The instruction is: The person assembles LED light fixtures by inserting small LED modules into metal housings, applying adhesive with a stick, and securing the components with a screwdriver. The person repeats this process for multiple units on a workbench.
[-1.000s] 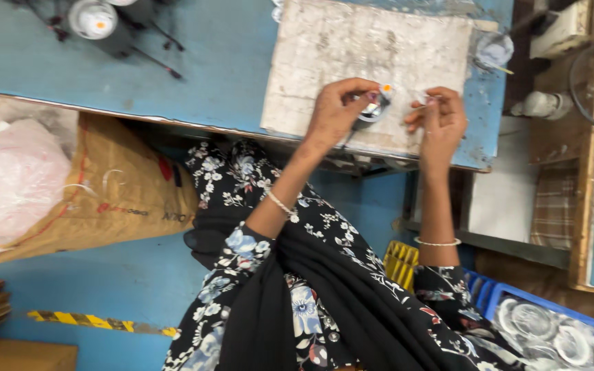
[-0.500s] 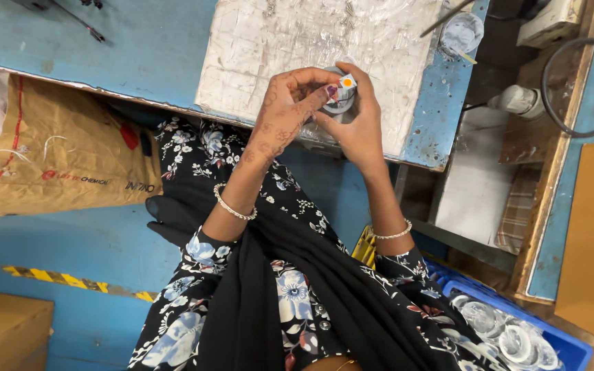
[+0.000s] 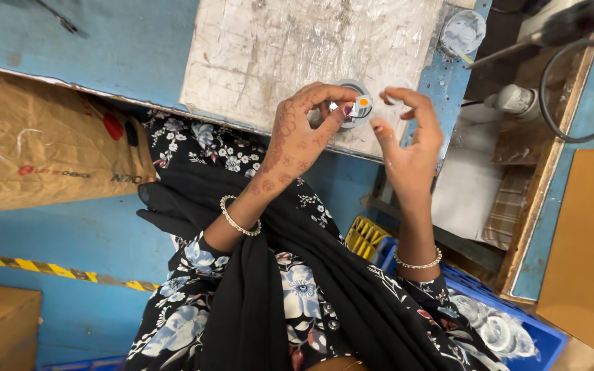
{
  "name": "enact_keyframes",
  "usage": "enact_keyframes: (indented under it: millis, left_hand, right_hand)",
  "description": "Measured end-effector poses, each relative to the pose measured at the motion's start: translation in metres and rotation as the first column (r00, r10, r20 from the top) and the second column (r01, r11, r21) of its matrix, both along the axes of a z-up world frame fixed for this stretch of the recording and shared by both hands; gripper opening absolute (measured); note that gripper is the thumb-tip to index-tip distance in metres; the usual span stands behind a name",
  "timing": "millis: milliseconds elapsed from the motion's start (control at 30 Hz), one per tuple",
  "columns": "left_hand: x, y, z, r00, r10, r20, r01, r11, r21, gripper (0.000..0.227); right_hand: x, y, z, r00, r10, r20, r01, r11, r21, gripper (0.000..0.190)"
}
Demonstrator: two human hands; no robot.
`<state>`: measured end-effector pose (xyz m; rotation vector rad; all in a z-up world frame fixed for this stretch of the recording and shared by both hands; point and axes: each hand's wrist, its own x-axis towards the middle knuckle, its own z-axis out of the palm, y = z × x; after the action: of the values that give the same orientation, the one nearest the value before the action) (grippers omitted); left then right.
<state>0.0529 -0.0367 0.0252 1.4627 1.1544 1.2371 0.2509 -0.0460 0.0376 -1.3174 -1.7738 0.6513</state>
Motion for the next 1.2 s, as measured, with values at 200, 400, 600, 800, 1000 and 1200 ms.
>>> enact_keyframes:
  millis: [200,400,600,800,1000,1200]
  left_hand:
    - [0.007,-0.004,0.011,0.987,0.095,-0.127,-0.088,0.994,0.060,0.020]
    - [0.001,-0.005,0.014,0.969,0.097,-0.227,-0.067,0.988,0.138,0.013]
    - [0.002,0.005,0.006,0.992,0.001,-0.123,-0.016,0.993,-0.115,0.016]
    - [0.002,0.009,-0.002,0.997,0.016,-0.071,-0.018,1.000,-0.025,0.017]
    - [0.001,0.010,-0.006,0.998,0.034,-0.061,-0.033,0.999,0.016,0.018]
    - [-0.002,0.009,-0.006,0.998,0.039,0.045,-0.037,0.998,-0.060,0.019]
  right_hand:
    - [-0.014,-0.002,-0.008,0.987,-0.036,-0.158,0.024,0.997,-0.079,0.019]
    - [-0.003,0.005,-0.012,0.935,0.063,-0.349,-0.119,0.983,-0.142,0.016]
    - [0.012,0.013,-0.002,0.868,0.102,-0.486,-0.257,0.930,-0.264,0.014]
    - [0.004,0.001,0.014,0.836,0.055,-0.547,-0.206,0.954,-0.218,0.020]
    - [-0.009,-0.002,0.010,0.861,-0.022,-0.508,-0.080,0.981,-0.178,0.010]
    - [-0.018,0.000,0.008,0.787,-0.082,-0.611,-0.066,0.974,-0.215,0.013]
